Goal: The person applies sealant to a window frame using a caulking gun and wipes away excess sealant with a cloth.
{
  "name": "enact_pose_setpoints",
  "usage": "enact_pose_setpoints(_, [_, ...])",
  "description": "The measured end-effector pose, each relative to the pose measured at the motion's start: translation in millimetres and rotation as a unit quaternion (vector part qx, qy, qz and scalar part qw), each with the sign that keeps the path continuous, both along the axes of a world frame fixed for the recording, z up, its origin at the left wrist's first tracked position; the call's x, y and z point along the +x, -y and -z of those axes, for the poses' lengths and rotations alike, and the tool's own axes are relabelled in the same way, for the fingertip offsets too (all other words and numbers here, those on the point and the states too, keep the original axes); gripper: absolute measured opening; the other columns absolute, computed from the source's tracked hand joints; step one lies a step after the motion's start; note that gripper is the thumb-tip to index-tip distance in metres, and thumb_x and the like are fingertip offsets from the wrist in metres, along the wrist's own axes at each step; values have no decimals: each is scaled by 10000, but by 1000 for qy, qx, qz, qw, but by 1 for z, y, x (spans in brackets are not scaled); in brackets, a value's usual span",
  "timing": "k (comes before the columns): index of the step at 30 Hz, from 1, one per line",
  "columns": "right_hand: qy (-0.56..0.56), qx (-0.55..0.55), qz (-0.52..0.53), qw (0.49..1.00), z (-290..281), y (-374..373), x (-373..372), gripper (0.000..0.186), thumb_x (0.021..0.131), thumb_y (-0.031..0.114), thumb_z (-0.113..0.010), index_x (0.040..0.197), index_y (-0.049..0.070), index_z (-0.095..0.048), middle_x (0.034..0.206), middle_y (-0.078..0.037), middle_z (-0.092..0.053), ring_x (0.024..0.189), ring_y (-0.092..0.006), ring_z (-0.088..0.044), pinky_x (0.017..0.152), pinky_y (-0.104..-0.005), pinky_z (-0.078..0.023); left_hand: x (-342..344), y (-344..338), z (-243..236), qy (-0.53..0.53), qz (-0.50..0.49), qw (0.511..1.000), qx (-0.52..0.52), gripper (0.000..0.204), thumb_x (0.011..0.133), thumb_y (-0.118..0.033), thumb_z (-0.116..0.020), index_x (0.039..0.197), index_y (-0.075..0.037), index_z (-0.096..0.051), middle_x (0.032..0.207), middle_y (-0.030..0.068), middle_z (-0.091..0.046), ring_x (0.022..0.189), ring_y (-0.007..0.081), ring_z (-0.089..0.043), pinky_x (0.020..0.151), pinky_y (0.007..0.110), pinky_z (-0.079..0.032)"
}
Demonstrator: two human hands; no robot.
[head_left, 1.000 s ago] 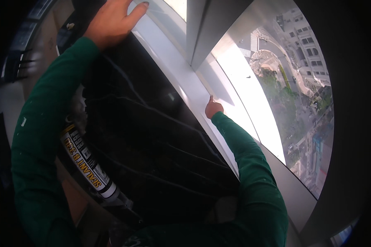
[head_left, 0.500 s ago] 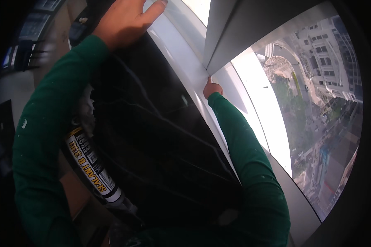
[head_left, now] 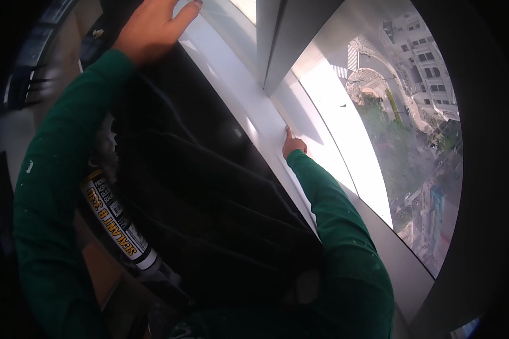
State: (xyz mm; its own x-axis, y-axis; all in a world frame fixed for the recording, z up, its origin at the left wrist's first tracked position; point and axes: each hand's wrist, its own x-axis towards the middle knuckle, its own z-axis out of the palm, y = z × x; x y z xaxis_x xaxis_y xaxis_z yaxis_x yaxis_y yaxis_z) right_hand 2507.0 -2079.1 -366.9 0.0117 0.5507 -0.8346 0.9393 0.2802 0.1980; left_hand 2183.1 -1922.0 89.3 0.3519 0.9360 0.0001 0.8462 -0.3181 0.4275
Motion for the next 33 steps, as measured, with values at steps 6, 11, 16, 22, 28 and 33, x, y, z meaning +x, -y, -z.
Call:
enact_pose_setpoints(6, [18,-37,-2,999,-10,28,34,1034,904,157,-575,1660,155,131,870,-123,-739,693,-277,-717,518,-447,-542,-15,6,13,-32,-11,993,113,337,1011,-210,-510,1253,-24,-652,1252,239,-642,1179,412,-587,1037,473,-455])
enact_pose_setpoints(11, [50,-69,31,996,-17,61,74,833,968,182,-469,1675,118,-32,1157,-212,-733,951,-329,-751,612,-513,-603,-20,-1,24,-90,25,982,164,358,1016,-220,-521,1309,-44,-628,1286,241,-624,1199,409,-577,1067,479,-435])
enact_pose_setpoints(16, [6,-136,85,987,-60,116,130,712,997,176,-382,1652,34,-143,1281,-249,-686,1113,-362,-708,915,-465,-576,-22,3,23,-111,-39,988,100,403,1026,-237,-511,1358,-25,-594,1354,237,-593,1277,400,-556,1125,484,-398])
enact_pose_setpoints(22, [-39,-251,176,951,-118,134,198,712,949,107,-406,1638,51,-239,1179,-197,-729,929,-280,-750,772,-423,-607,-43,-17,52,-14,9,983,183,419,1042,-305,-522,1360,-39,-585,1400,205,-584,1299,398,-557,1114,432,-424])
enact_pose_setpoints(28, [-274,-191,569,752,-240,109,203,630,989,104,-516,1596,40,-360,898,-58,-669,627,-151,-537,638,-311,-541,-43,-17,47,-37,-4,987,156,404,1039,-274,-513,1357,-36,-583,1453,192,-544,1344,412,-507,1132,430,-394])
enact_pose_setpoints(33, [-480,-113,751,439,-338,100,186,559,1079,211,-530,1589,56,-362,809,-14,-588,587,-89,-439,557,-270,-438,-32,-13,43,-34,-29,990,136,407,1030,-271,-517,1361,-39,-575,1465,193,-528,1347,415,-498,1128,446,-400])
